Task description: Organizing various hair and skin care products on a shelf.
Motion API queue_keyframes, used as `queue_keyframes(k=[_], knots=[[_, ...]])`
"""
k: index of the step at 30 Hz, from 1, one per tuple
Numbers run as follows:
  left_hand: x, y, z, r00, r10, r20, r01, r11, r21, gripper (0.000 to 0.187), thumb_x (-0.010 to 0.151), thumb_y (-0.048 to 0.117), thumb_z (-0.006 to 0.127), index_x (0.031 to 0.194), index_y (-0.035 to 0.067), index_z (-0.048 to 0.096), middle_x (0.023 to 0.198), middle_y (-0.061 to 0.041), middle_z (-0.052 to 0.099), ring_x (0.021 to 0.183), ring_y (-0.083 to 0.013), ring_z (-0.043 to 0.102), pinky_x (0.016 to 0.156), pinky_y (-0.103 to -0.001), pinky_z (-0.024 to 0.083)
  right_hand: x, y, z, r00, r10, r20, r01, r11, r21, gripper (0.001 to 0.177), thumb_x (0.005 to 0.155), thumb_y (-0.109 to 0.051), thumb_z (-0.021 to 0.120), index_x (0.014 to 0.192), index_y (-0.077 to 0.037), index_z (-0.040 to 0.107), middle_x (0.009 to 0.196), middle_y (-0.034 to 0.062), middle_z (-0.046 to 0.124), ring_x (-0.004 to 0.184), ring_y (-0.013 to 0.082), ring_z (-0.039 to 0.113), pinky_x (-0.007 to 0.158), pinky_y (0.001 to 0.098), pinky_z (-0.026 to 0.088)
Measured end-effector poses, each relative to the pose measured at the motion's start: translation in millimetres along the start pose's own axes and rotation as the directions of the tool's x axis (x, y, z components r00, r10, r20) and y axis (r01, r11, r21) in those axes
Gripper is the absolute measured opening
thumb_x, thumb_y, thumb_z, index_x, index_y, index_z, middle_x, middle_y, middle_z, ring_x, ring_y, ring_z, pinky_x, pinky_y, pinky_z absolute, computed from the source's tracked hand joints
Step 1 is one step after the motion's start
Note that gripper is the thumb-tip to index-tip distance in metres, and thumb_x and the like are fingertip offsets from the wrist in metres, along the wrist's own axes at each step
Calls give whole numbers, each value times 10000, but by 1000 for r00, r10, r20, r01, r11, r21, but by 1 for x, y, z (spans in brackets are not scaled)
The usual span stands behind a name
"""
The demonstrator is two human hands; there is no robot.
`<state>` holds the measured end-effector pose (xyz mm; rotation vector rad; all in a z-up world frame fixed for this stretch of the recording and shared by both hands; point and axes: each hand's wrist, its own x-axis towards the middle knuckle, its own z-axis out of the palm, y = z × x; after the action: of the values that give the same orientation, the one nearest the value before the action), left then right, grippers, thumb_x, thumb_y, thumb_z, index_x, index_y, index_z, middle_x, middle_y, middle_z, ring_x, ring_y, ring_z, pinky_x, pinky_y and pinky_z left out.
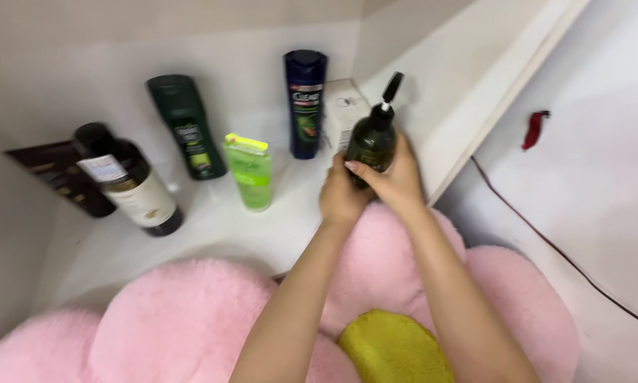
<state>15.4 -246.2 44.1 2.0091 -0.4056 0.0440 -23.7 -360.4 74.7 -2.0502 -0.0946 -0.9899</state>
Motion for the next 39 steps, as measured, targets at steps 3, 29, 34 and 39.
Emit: queue_keyframes(k=[3, 29, 34, 39], knots=[[4, -19, 21, 978, 156, -136, -153, 988, 32, 986, 627, 296, 927, 1438, 107, 398, 1228, -216, 668, 1094, -395, 671, 880, -464, 556, -4, 8, 4, 999, 35, -32, -35, 999, 27, 966, 779, -327, 927, 1504, 26, 394, 1337, 180, 652, 1221, 275, 663, 1029, 375, 539], [-108, 75, -134, 673, 530, -516, -662, 743, -101, 285, 891, -31, 612, 1155, 66, 664, 1339, -133, 625, 1245, -330, 595, 1035, -412, 487, -4, -184, 3, 791, -563, -240, 574, 818, -27, 179, 929, 33, 625, 1088, -24, 686, 1293, 146, 632, 1295, 323, 611, 1090, 401, 513], [-111, 166, -272, 345, 726, -594, -810, 551, 203, 200, 876, 3, 632, 1047, 93, 682, 1291, -106, 661, 1188, -297, 615, 1018, -419, 490, 62, -307, -17, 660, -666, -347, 715, 699, 16, 192, 921, 69, 628, 1076, -29, 684, 1220, 97, 662, 1167, 272, 677, 1037, 382, 554], [-97, 234, -379, 197, 849, -490, -669, 482, 565, 345, 850, 130, 685, 1183, 74, 612, 1362, -133, 601, 1262, -366, 560, 1009, -472, 438, 120, -405, -10, 420, -906, -59, 860, 418, -294, 271, 784, -49, 697, 1054, -49, 678, 1194, 120, 646, 1177, 339, 620, 991, 450, 492]])
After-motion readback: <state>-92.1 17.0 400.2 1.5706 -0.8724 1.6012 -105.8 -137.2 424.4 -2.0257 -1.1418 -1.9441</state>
